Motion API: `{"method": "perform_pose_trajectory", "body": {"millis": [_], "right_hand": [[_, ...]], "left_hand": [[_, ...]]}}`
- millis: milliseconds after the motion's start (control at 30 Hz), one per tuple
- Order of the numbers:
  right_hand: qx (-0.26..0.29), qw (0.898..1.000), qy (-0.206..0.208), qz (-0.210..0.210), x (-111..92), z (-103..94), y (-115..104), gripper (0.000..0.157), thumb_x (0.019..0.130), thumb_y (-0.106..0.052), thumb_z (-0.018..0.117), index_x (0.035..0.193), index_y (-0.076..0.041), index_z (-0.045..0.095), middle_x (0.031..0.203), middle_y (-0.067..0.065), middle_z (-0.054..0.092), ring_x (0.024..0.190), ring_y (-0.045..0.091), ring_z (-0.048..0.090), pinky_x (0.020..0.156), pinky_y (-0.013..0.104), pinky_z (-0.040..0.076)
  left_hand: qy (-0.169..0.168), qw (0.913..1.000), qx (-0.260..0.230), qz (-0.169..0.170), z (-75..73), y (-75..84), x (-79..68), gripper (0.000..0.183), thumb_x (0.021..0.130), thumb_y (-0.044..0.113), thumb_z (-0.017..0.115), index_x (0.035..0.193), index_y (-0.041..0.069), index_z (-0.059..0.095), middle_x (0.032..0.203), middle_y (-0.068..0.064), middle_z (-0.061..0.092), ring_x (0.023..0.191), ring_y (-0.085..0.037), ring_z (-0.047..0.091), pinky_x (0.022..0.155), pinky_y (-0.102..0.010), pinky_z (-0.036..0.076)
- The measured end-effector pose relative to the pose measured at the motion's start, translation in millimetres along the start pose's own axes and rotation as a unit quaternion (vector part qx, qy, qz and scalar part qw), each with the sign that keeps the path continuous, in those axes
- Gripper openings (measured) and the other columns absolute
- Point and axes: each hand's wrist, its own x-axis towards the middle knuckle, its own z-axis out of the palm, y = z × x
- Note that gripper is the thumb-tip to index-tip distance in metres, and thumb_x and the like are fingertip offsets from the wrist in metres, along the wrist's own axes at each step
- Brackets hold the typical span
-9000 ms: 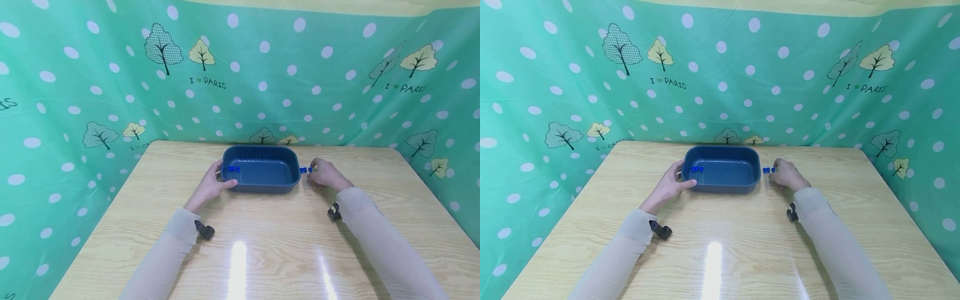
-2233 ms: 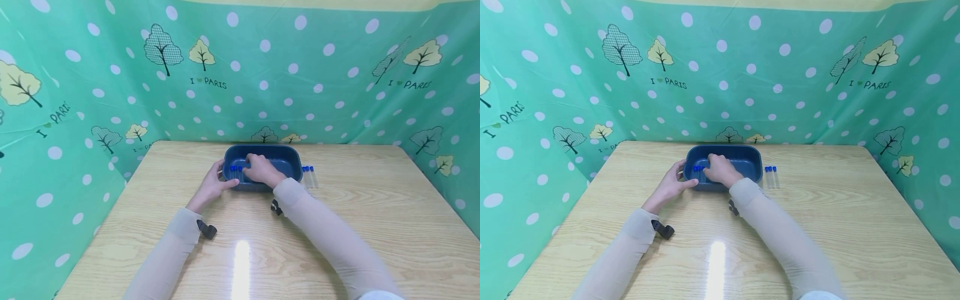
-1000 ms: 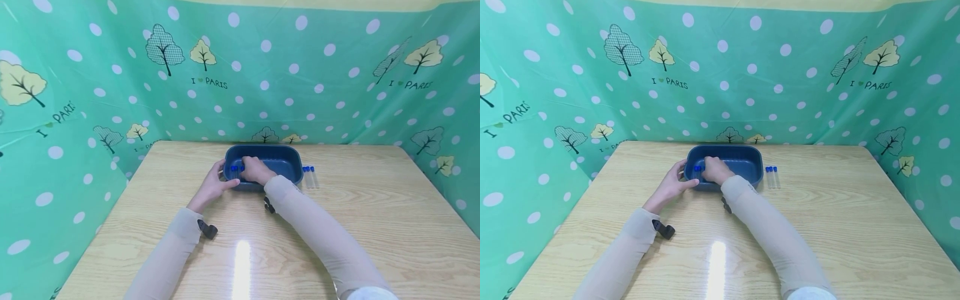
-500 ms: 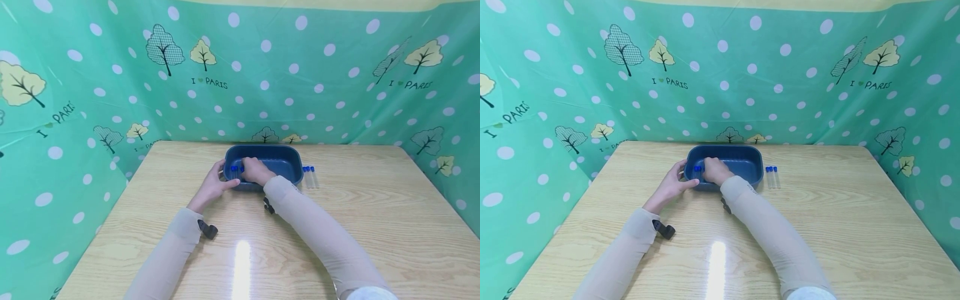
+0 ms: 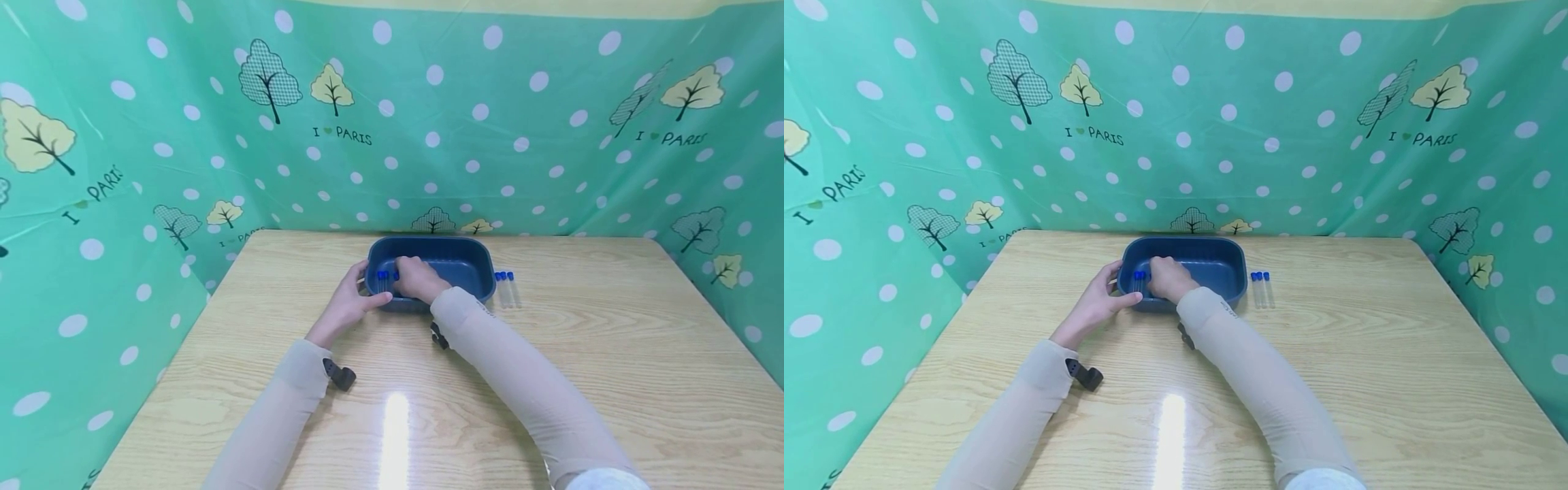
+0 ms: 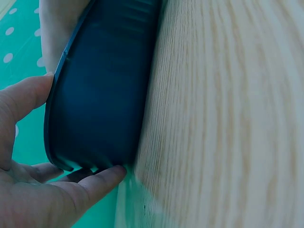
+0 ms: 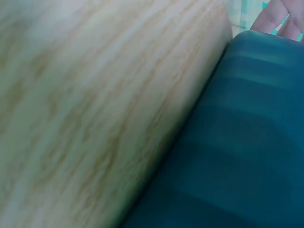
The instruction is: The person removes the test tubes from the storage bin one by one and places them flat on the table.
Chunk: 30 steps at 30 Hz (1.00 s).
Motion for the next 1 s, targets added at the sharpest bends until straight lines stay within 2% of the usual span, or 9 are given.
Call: {"method": "perform_pose_trajectory", "body": {"millis": [300,567,733,1000], "right_hand": [[0.007,1.000,0.016,-0.007,-1.4,-3.9,-0.6,0.039,0.089,-0.018,0.065,0.124,-0.004,0.055,0.110,0.011,0.063,0.091,0.024,0.060,0.083,0.043,0.052],[0.010,0.999,0.035,-0.026,-1.7,-9.5,0.3,0.041,0.089,-0.019,0.064,0.126,-0.003,0.054,0.110,0.011,0.063,0.086,0.023,0.060,0.078,0.038,0.053],[0.017,0.999,0.035,-0.022,-4.6,-13.2,-0.2,0.042,0.091,-0.020,0.064,0.128,-0.004,0.053,0.118,0.012,0.061,0.091,0.023,0.061,0.084,0.040,0.053],[0.040,0.998,0.039,-0.012,-5.7,-17.2,1.8,0.042,0.092,-0.020,0.063,0.130,-0.007,0.052,0.115,0.011,0.062,0.088,0.021,0.061,0.081,0.040,0.054]], "left_hand": [[0.001,1.0000,0.007,-0.003,1.0,0.2,-0.2,0.088,0.081,0.027,0.077,0.150,0.013,0.025,0.150,-0.014,0.033,0.133,-0.038,0.037,0.105,-0.050,0.037],[0.003,0.9999,0.008,-0.008,0.9,1.2,0.2,0.085,0.082,0.025,0.076,0.150,0.013,0.025,0.150,-0.012,0.034,0.133,-0.037,0.036,0.106,-0.050,0.036],[0.002,0.9999,0.010,-0.011,1.1,1.4,-0.1,0.087,0.081,0.028,0.077,0.150,0.014,0.025,0.149,-0.011,0.034,0.133,-0.036,0.037,0.106,-0.049,0.036],[0.003,0.9998,0.004,-0.019,0.7,1.7,-0.1,0.087,0.082,0.026,0.076,0.150,0.014,0.025,0.150,-0.011,0.033,0.135,-0.036,0.035,0.107,-0.049,0.035]]}}
